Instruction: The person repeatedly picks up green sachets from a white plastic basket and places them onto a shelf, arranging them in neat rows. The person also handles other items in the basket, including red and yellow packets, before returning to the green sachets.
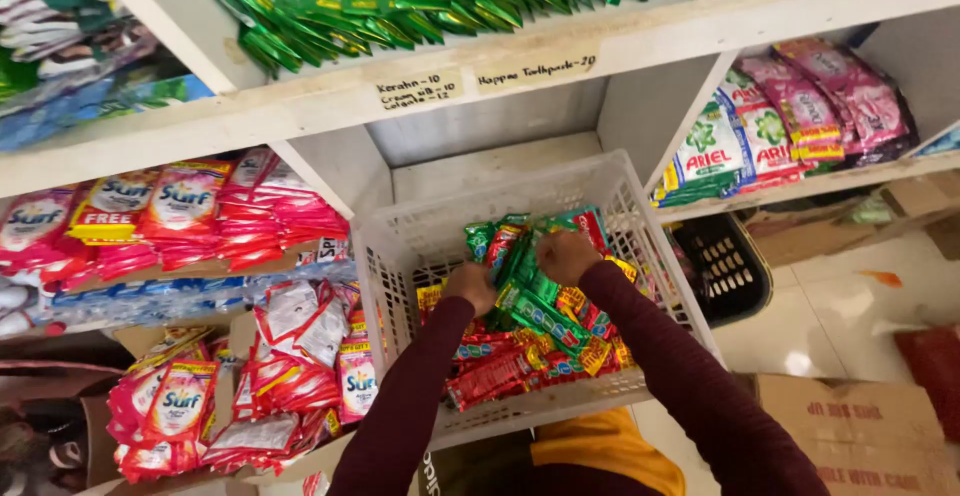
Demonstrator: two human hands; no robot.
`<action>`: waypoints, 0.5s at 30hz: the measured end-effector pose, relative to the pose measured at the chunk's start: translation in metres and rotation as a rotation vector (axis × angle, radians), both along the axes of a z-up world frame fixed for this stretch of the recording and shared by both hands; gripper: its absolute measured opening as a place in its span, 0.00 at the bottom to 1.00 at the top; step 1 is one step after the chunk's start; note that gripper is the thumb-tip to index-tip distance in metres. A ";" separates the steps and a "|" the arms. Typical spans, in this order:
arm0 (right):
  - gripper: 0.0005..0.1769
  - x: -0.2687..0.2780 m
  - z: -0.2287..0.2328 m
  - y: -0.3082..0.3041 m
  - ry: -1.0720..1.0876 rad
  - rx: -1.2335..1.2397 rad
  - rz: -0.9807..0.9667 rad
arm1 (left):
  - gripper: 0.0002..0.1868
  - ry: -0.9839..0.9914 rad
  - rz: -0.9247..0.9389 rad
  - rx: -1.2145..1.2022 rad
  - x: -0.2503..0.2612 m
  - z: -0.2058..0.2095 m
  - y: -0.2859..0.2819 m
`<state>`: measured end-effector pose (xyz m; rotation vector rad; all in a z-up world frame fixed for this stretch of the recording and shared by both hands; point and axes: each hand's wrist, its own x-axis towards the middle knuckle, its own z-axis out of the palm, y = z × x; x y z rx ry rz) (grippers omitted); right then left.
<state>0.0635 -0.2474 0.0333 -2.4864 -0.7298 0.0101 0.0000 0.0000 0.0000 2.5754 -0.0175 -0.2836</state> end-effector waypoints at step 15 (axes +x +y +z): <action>0.22 -0.029 0.063 0.016 0.719 0.327 0.253 | 0.13 0.054 0.399 -1.071 0.003 0.111 -0.015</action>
